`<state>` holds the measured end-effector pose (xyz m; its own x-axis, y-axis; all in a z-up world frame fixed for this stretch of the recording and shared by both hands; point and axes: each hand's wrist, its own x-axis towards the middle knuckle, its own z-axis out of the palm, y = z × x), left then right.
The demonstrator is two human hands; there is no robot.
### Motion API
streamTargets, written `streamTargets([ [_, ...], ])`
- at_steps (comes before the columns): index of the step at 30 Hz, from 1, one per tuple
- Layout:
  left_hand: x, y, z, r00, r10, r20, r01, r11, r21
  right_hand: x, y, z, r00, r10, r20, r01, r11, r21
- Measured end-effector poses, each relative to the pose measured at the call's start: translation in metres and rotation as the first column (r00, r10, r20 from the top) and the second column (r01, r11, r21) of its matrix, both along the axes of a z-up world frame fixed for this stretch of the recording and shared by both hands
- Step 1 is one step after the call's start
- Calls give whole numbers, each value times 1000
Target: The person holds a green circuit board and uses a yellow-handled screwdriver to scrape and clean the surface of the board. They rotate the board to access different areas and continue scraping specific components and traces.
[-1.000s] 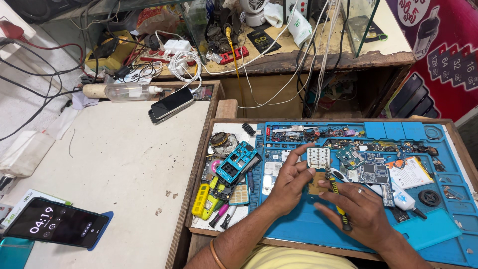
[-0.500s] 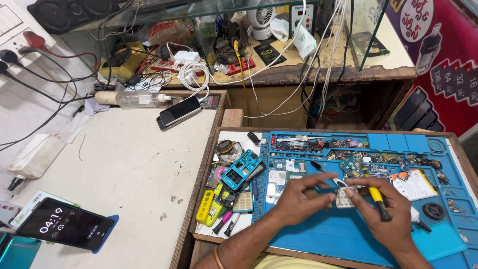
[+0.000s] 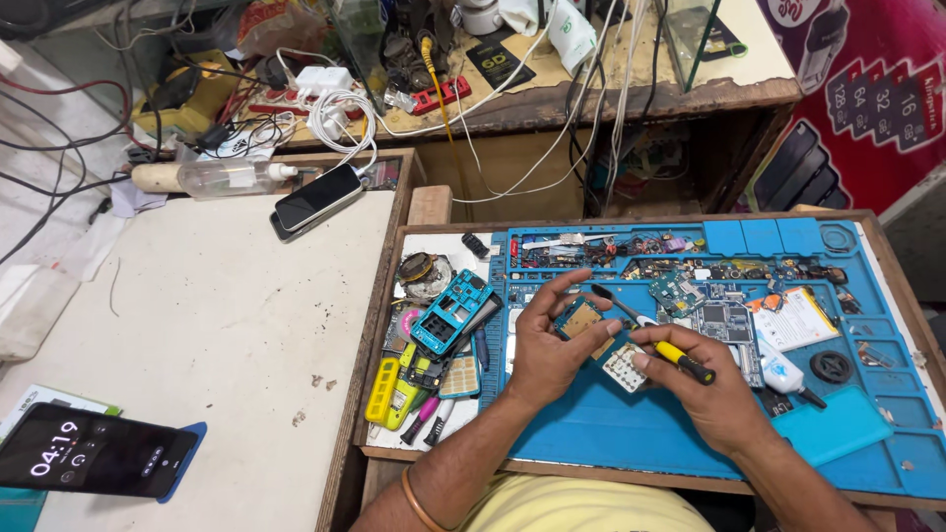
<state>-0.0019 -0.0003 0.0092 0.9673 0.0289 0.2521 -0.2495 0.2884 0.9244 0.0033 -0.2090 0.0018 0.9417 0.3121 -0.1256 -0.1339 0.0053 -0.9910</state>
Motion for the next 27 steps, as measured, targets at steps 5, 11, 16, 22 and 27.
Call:
streamTargets([
  [5,0,-2,-6,1000,-22,14,21,1000,19,1,0,-4,997,-11,-78,12,1000,22],
  [11,-3,-4,0,997,-73,8,73,997,7,0,0,-8,997,-23,-68,28,998,64],
  [16,-5,-3,7,985,-161,-61,164,985,55,5,-4,-11,994,-77,-79,86,990,116],
  [22,-5,-7,0,980,-192,-58,200,961,189,7,-7,-15,990,-125,-61,133,978,163],
  [27,-4,-7,-8,973,-219,-65,228,957,181,6,-6,-12,993,-99,-60,109,974,199],
])
